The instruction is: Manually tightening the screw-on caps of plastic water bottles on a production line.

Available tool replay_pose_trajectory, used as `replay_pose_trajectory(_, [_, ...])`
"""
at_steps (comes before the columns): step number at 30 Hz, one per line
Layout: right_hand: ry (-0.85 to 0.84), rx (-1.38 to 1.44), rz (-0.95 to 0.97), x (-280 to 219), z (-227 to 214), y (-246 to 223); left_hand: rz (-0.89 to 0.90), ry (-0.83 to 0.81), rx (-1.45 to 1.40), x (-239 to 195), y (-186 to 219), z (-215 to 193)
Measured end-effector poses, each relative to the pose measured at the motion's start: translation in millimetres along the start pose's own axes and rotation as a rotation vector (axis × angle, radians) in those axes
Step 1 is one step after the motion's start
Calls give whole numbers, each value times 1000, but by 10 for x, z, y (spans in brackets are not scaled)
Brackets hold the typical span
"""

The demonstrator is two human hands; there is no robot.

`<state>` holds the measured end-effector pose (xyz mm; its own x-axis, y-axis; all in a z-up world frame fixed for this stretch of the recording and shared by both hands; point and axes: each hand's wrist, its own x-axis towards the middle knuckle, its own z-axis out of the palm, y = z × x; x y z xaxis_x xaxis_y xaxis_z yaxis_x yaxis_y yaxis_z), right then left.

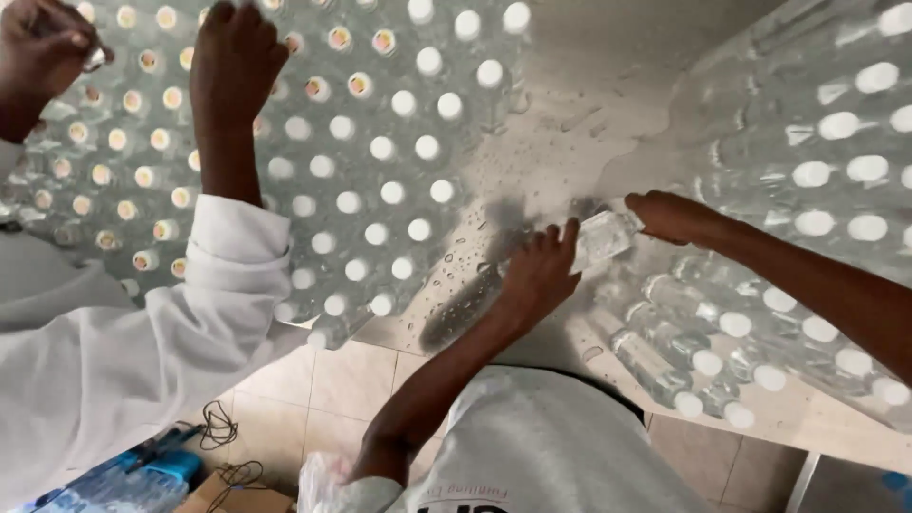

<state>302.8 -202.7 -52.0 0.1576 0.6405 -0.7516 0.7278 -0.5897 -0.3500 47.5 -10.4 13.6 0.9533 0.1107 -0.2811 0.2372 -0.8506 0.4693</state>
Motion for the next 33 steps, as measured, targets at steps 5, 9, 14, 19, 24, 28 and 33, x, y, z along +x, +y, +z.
replay_pose_trajectory(5, [159,380,268,-446,-1057,-1491,-8,466,-142,134,-306,408])
replay_pose_trajectory(9, [539,279,-71,-277,-1082,-2054,-247,559,-478,97,-302,-155])
replay_pose_trajectory(14, [738,289,-276,856,-547,-2584,-387,558,-1139,-71,-378,407])
replay_pose_trajectory(19, [674,293,-323,521,-839,-2547,-416,269,-1286,-246,-399,485])
replay_pose_trajectory(24, [725,-332,562,-385,-1069,-1300,-249,265,-1150,-410,-824,905])
replay_pose_trajectory(28, [691,-318,810,-1023,-628,-129,-334,193,-1165,-465,-927,933])
replay_pose_trajectory(33, [826,127,550,-1113,-530,-308,-282,91,-1020,-216,-540,673])
